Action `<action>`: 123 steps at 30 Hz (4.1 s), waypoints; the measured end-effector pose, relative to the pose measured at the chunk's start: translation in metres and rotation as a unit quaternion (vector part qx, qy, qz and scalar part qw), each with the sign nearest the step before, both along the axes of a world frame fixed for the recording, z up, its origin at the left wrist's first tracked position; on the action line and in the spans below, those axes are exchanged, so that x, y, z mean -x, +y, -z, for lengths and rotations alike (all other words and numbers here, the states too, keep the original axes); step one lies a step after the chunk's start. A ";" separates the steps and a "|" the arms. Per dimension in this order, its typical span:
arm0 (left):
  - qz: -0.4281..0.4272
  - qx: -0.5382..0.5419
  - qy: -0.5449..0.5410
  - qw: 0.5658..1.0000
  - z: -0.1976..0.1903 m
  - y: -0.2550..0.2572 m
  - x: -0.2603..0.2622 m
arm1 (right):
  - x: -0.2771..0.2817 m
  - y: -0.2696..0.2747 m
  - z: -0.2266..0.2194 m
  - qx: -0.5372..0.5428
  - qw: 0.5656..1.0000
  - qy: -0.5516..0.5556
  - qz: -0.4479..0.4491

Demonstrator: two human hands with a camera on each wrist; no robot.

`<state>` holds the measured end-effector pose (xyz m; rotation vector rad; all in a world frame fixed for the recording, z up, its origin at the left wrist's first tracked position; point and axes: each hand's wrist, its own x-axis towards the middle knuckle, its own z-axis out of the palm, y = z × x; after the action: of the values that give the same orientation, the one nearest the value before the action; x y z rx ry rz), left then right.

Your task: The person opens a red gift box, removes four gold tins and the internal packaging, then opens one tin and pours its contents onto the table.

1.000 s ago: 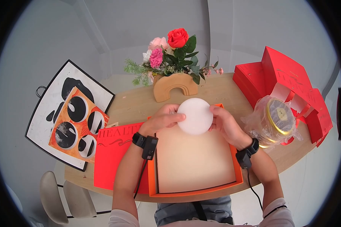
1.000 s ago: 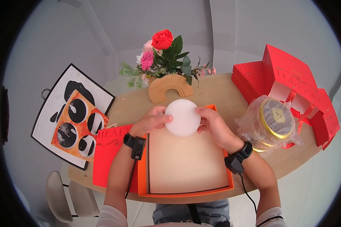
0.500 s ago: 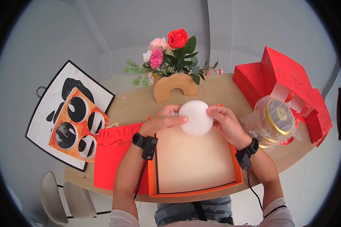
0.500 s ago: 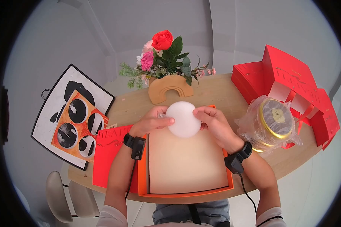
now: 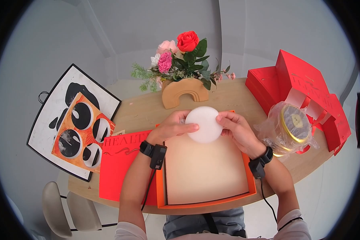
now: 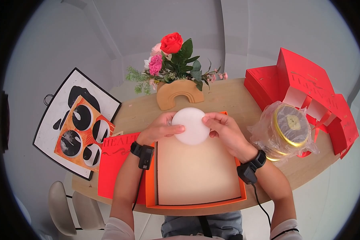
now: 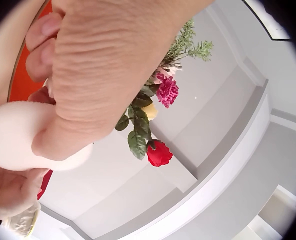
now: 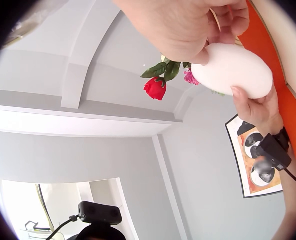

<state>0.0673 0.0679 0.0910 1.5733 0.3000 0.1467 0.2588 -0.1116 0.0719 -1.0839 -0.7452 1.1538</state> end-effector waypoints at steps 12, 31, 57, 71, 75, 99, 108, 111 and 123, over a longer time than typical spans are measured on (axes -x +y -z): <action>0.026 0.034 -0.007 0.999 0.002 -0.003 0.000 | 0.002 -0.001 -0.002 0.015 0.999 -0.008 -0.030; 0.008 0.015 -0.006 1.000 0.003 -0.001 0.001 | 0.006 -0.002 -0.006 0.006 0.993 -0.069 -0.091; -0.025 0.033 -0.021 0.999 0.006 0.003 -0.001 | 0.003 0.000 -0.004 -0.012 1.000 0.016 -0.001; -0.042 0.029 -0.011 0.999 0.000 -0.004 0.000 | 0.003 0.000 -0.002 -0.021 1.000 -0.008 0.001; -0.041 0.021 -0.027 0.999 0.002 -0.003 -0.001 | 0.004 0.000 -0.004 -0.006 1.000 0.003 0.007; -0.023 0.049 -0.023 0.998 -0.001 -0.004 -0.001 | 0.001 -0.001 -0.004 -0.011 1.000 0.020 -0.016; -0.022 0.042 -0.014 0.999 0.015 0.009 -0.003 | 0.002 -0.001 -0.002 -0.026 1.000 0.001 -0.013; -0.027 0.058 -0.030 0.998 0.014 0.005 -0.004 | 0.001 0.000 -0.001 -0.025 1.000 0.000 -0.016; -0.028 0.031 0.008 0.999 0.010 0.006 -0.001 | 0.000 0.000 0.001 -0.029 0.999 0.001 -0.019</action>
<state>0.0686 0.0742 0.0811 1.5052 0.3583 0.1655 0.2587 -0.1114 0.0713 -1.0246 -0.7965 1.1578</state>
